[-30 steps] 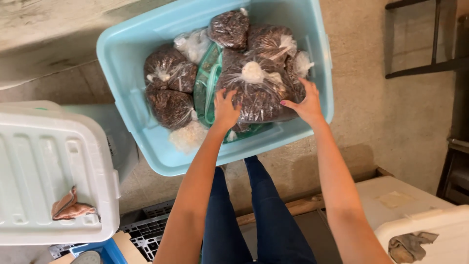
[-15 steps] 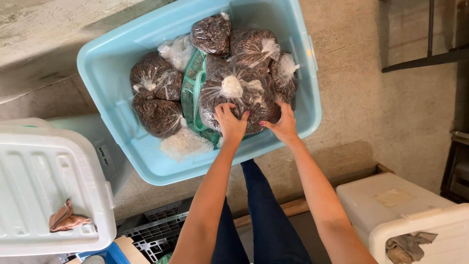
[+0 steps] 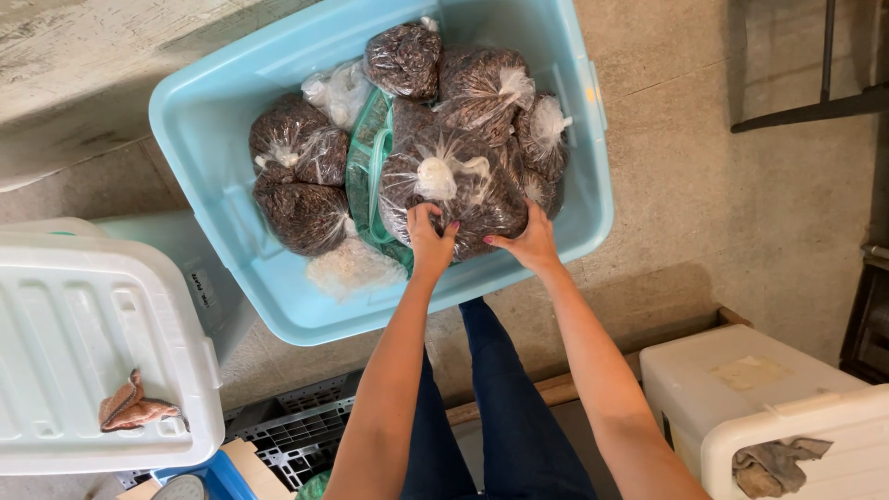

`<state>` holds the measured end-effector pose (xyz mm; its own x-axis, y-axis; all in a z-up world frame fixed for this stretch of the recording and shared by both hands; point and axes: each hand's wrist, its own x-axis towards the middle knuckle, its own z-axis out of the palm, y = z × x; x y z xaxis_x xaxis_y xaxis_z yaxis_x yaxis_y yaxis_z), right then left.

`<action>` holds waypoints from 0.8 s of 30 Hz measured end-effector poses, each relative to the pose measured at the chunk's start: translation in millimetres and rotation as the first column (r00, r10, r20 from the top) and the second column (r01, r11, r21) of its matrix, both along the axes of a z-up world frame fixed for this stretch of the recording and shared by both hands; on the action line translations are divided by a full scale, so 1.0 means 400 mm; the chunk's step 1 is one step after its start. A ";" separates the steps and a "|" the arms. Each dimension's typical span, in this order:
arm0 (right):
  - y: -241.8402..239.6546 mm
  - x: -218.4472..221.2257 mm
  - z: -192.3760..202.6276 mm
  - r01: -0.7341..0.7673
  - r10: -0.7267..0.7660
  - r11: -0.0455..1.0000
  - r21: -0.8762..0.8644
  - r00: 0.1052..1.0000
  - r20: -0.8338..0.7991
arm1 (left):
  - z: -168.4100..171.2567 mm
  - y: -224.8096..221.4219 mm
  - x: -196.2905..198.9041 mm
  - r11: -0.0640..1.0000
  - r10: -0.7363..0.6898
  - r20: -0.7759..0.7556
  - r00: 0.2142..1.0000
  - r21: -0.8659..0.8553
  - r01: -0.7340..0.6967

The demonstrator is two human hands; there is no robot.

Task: Clean a large plastic liner and organize bags of coffee beans in storage bins.

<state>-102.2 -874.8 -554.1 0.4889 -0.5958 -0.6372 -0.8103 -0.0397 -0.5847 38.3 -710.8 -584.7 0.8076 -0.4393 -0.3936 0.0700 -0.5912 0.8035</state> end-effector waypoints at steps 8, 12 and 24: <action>0.170 0.064 0.031 -0.018 0.101 0.908 -0.419 0.979 0.176 | -0.024 0.153 0.059 0.967 0.209 -0.222 0.952 -0.095 -0.234; 0.223 0.093 0.019 -0.069 0.199 0.834 -0.547 0.963 0.181 | -0.119 0.258 0.079 0.940 0.300 -0.316 0.900 -0.061 -0.335; 0.105 0.116 0.105 0.031 0.384 0.737 -0.675 0.803 0.456 | 0.212 0.143 0.087 0.632 0.298 -0.606 0.738 -0.455 -0.628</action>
<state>-55.7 -832.9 -512.1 0.7534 -0.6061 0.2551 -0.3042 -0.6652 -0.6819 73.0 -653.7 -500.0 0.7745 -0.3187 -0.5465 0.6216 0.2225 0.7511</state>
